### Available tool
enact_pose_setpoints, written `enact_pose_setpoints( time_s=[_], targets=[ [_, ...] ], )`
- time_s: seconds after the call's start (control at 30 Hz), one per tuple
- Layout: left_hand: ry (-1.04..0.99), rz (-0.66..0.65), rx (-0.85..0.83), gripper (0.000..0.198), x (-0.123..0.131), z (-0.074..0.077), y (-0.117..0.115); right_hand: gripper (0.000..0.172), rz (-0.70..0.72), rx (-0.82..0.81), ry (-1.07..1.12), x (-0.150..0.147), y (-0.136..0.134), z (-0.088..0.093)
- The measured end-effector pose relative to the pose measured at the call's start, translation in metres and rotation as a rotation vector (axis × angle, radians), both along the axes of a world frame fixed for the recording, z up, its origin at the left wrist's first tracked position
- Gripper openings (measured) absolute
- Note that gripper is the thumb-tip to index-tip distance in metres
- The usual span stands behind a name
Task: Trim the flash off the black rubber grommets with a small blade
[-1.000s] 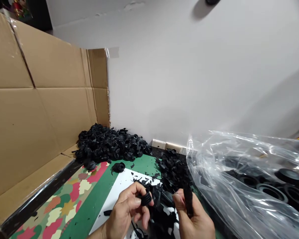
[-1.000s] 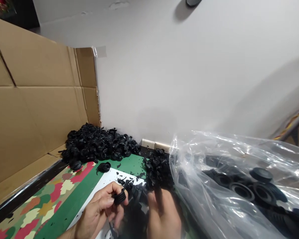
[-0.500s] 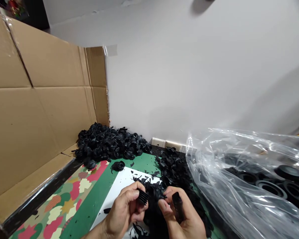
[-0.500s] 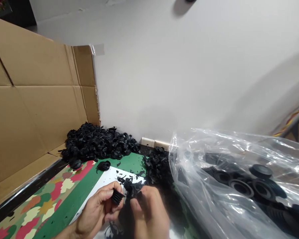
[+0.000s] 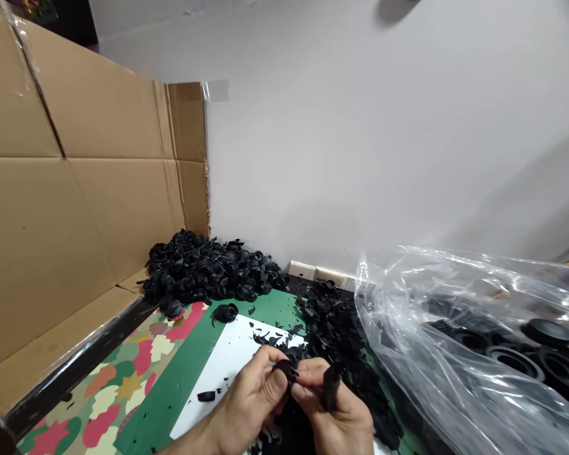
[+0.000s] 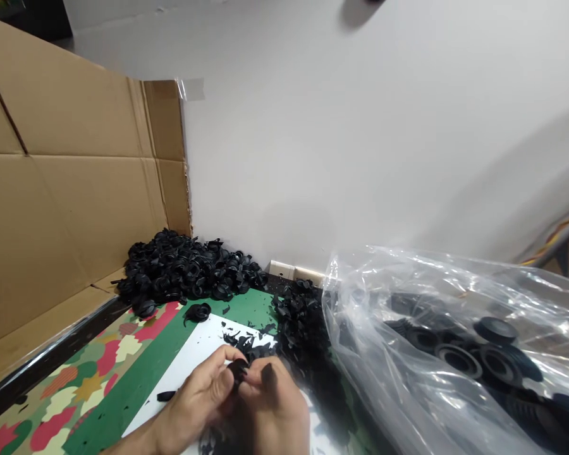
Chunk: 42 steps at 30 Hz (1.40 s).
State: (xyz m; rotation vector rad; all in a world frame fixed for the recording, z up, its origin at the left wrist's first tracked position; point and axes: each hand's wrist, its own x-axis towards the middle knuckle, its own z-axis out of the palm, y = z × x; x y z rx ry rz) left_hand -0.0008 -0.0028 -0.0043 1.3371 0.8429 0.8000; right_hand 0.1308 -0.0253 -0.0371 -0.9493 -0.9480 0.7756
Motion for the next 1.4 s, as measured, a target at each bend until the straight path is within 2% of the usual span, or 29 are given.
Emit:
enact_pose_setpoints(
  time_s=[0.1, 0.17, 0.27, 0.43, 0.57, 0.67, 0.73, 0.83, 0.93, 1.0, 1.07, 1.13, 1.27, 1.33, 1.4],
  targets=[
    [0.201, 0.083, 0.337, 0.05, 0.0, 0.0, -0.004, 0.014, 0.008, -0.054, -0.049, 0.009, 0.002, -0.009],
    [0.293, 0.142, 0.453, 0.041, 0.001, -0.001, -0.006, 0.016, 0.009, -0.051, -0.132, 0.009, 0.002, -0.011],
    [0.318, 0.18, 0.535, 0.03, 0.002, -0.004, -0.006, 0.021, -0.083, -0.012, -0.2, 0.002, 0.002, -0.008],
    [0.352, 0.193, 0.637, 0.032, -0.001, -0.009, -0.005, 0.012, -0.164, 0.138, -0.319, -0.005, 0.002, -0.006],
    [0.429, 0.172, 0.717, 0.033, -0.001, -0.009, -0.007, 0.017, -0.204, 0.205, -0.461, -0.006, 0.0, -0.008],
    [0.476, 0.171, 0.779, 0.031, -0.001, -0.005, -0.01, 0.026, -0.26, 0.173, -0.492, -0.005, 0.0, -0.007],
    [0.462, 0.169, 0.807, 0.029, -0.001, -0.004, -0.012, 0.03, -0.286, 0.048, -0.475, 0.002, 0.002, -0.007],
    [0.364, 0.169, 0.773, 0.024, -0.003, -0.003, -0.014, 0.033, -0.383, -0.327, -0.444, 0.028, 0.008, -0.008],
    [0.233, 0.189, 0.579, 0.024, -0.004, -0.005, -0.011, 0.04, -0.388, -0.488, -0.457, 0.056, 0.011, -0.007],
    [0.143, 0.2, 0.464, 0.028, -0.005, -0.007, -0.007, 0.046, -0.291, -0.493, -0.467, 0.063, 0.01, -0.005],
    [0.065, 0.207, 0.431, 0.032, -0.005, -0.008, -0.001, 0.054, -0.206, -0.49, -0.457, 0.063, 0.008, -0.003],
    [0.021, 0.223, 0.426, 0.032, -0.005, -0.01, 0.003, 0.056, -0.222, -0.475, -0.441, 0.057, 0.005, 0.0],
    [-0.003, 0.255, 0.342, 0.031, -0.004, -0.01, 0.005, 0.045, -0.383, -0.428, -0.385, 0.046, 0.0, 0.005],
    [-0.023, 0.276, 0.295, 0.032, -0.003, -0.009, 0.005, 0.042, -0.396, -0.418, -0.352, 0.04, -0.002, 0.006],
    [-0.037, 0.294, 0.261, 0.032, -0.001, -0.009, 0.004, 0.042, -0.345, -0.399, -0.317, 0.033, -0.004, 0.007]
  ],
)
